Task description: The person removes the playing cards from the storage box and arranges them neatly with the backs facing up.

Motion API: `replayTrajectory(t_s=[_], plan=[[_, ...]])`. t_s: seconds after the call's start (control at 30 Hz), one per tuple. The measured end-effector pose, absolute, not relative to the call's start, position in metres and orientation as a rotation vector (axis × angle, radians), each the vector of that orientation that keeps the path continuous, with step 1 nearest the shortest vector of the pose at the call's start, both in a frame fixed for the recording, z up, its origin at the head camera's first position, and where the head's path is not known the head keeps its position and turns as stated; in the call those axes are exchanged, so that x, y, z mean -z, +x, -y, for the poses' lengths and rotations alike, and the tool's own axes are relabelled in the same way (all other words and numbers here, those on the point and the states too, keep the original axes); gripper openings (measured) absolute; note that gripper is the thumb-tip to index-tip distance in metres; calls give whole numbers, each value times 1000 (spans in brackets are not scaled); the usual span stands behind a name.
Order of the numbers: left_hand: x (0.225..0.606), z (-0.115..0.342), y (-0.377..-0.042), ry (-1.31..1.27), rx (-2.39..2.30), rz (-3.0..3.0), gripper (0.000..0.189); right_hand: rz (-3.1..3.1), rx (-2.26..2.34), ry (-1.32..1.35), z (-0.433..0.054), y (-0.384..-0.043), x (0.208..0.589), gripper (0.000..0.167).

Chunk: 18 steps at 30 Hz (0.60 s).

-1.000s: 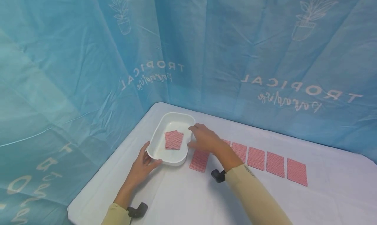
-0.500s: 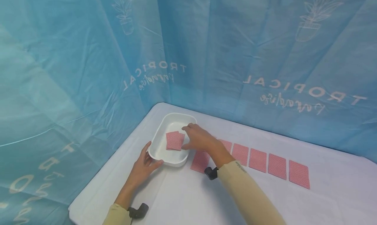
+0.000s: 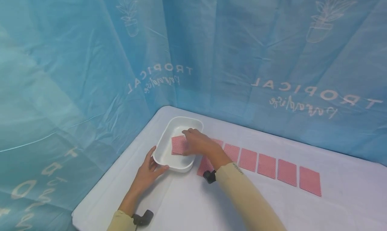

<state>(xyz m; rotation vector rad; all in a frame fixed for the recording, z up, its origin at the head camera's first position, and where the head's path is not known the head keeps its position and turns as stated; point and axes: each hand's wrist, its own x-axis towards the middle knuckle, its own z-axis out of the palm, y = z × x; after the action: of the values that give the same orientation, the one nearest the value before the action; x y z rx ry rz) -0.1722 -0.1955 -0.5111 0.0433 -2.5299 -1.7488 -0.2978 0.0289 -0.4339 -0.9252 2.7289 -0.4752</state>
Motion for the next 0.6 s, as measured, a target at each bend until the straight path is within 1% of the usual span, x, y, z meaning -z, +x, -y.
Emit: replayTrajectory(t_s=[0.2, 0.47, 0.6], plan=[[509, 196, -171, 57, 1737, 2539, 98, -2717, 401, -921, -17, -301, 436, 89], [505, 196, -167, 57, 1747, 2533, 97, -2655, 421, -900, -7, -302, 442, 92], [506, 193, -168, 33, 1758, 2532, 96, -2657, 421, -896, -4, -303, 448, 90]])
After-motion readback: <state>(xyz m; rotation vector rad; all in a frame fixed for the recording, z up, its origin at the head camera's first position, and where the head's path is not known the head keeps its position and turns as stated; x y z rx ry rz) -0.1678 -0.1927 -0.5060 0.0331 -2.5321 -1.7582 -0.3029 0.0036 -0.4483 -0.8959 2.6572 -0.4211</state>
